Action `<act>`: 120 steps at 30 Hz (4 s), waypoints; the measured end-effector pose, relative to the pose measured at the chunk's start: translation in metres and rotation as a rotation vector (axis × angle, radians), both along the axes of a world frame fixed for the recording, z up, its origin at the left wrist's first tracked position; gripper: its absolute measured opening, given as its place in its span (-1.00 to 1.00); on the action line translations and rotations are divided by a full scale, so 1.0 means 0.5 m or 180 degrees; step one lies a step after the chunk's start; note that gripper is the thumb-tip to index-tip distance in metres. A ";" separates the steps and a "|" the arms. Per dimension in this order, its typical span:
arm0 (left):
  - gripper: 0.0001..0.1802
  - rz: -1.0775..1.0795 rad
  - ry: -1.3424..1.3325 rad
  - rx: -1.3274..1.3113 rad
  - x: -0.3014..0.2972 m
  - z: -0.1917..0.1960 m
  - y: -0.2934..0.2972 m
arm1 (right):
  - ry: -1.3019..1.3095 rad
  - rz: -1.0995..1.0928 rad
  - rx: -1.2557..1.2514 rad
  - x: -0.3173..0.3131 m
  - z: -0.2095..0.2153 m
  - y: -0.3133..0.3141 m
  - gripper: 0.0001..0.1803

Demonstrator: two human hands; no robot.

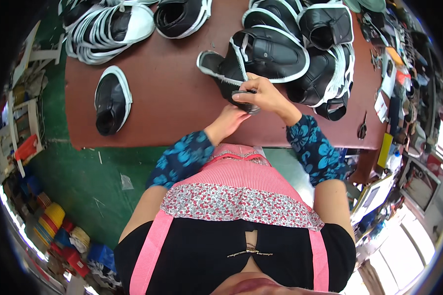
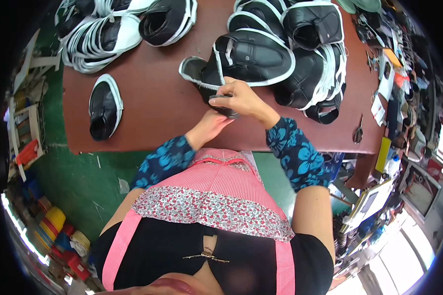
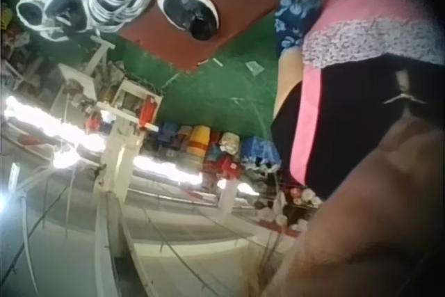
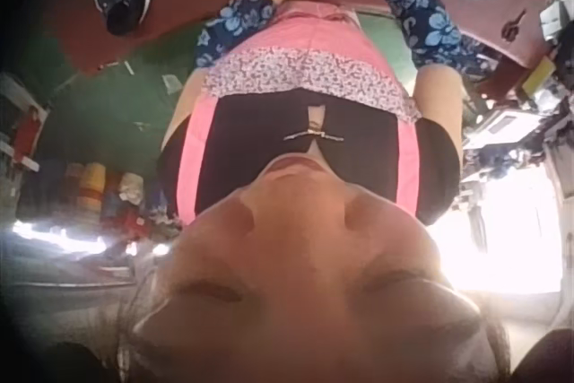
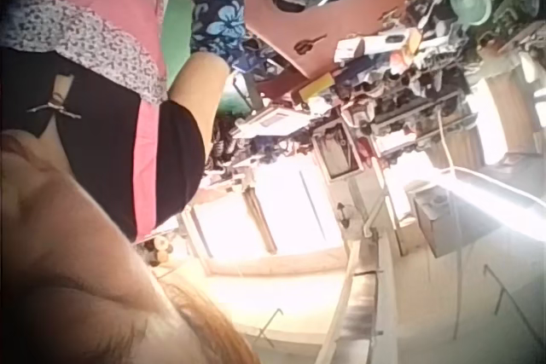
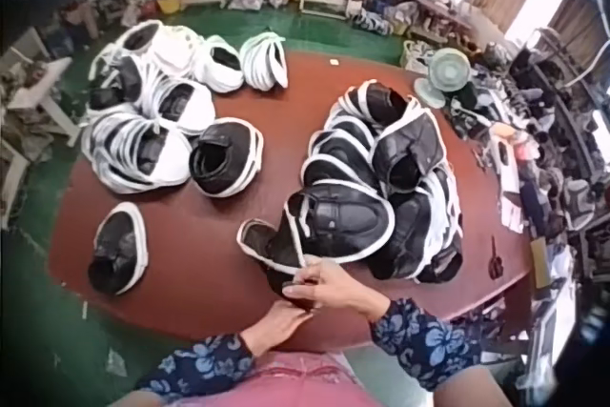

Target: Inspecting and organizing shoe uppers and soles on a workbench.

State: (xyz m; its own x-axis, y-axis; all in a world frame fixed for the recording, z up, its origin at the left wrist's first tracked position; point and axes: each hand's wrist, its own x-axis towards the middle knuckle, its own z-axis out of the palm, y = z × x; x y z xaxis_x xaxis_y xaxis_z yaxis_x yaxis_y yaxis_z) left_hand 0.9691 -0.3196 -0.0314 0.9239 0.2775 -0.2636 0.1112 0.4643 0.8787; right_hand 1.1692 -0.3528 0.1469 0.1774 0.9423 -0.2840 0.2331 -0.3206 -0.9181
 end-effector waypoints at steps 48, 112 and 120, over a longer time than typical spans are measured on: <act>-0.57 0.2564 0.2320 0.1586 -0.613 0.273 -0.035 | 0.3537 -0.0246 -0.1010 -0.382 -0.262 0.119 -0.77; 0.02 0.0496 0.2087 0.3791 -0.374 0.160 0.035 | -0.2215 -0.0153 0.1104 -0.327 -0.359 0.372 -0.78; 0.05 0.0654 0.2001 0.3818 -0.377 0.150 0.032 | -0.1787 0.1375 0.1083 -0.358 -0.327 0.309 -0.76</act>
State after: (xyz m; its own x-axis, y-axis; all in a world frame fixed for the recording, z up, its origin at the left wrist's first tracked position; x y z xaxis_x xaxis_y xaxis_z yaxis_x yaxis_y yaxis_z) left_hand 0.7808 -0.3036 0.0434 0.6537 0.7468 -0.1223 0.6590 -0.4824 0.5770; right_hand 0.9905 -0.1983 -0.0164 -0.1931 0.9796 0.0562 0.7312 0.1819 -0.6575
